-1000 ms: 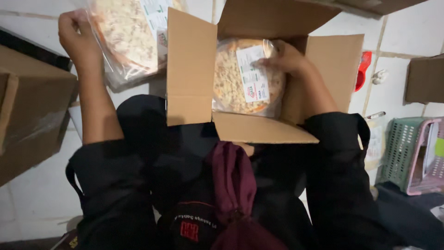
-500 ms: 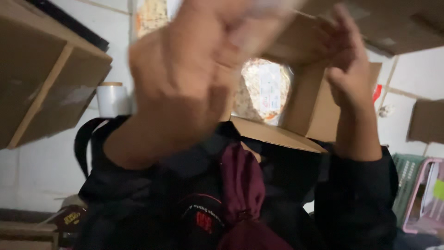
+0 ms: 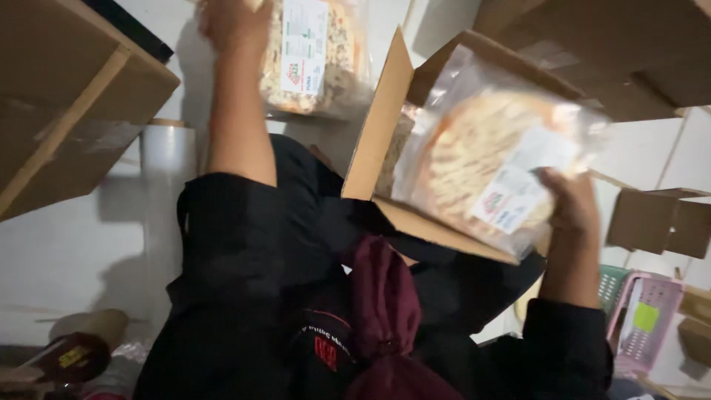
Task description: The person packs plastic-wrapped flatbreads into cardboard boxes, seals the boxes with tape, and writes labels on them using a marker.
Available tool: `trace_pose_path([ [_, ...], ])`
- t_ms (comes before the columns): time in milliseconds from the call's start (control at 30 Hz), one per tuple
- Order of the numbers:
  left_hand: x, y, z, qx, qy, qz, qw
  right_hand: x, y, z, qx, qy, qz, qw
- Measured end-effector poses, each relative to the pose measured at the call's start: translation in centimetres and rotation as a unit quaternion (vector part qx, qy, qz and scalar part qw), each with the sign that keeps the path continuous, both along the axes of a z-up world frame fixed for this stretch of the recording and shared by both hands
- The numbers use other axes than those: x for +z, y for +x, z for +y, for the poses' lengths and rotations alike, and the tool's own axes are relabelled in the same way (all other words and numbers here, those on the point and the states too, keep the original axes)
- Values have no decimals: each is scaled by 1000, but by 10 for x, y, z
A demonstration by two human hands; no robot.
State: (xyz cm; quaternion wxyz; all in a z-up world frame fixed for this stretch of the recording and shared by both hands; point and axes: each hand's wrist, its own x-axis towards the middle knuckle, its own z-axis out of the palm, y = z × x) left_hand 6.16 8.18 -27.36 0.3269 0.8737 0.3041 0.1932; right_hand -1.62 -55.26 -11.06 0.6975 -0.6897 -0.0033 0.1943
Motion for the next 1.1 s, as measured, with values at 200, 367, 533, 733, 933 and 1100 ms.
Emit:
trace_pose_path([
  [200,-75,-25,53,-10,-115,154,981,-91,11,63,-74,31,303,950],
  [367,-32,-41,40,-52,-110,-3,993,-102,26,110,33,-81,213,973],
  [533,97,-50,-19,-124,21,-179,976,-75,22,122,76,-495,63,863],
  [733,259,-127,-131,-210,131,-246,937,25,12,127,106,-300,-206,926],
  [933,305,-133,-192,-347,-239,-428,799,84,22,118,97,74,-178,976],
  [1100,254,-125,-204,-484,-335,-268,762,66,14,72,-29,180,-129,975],
])
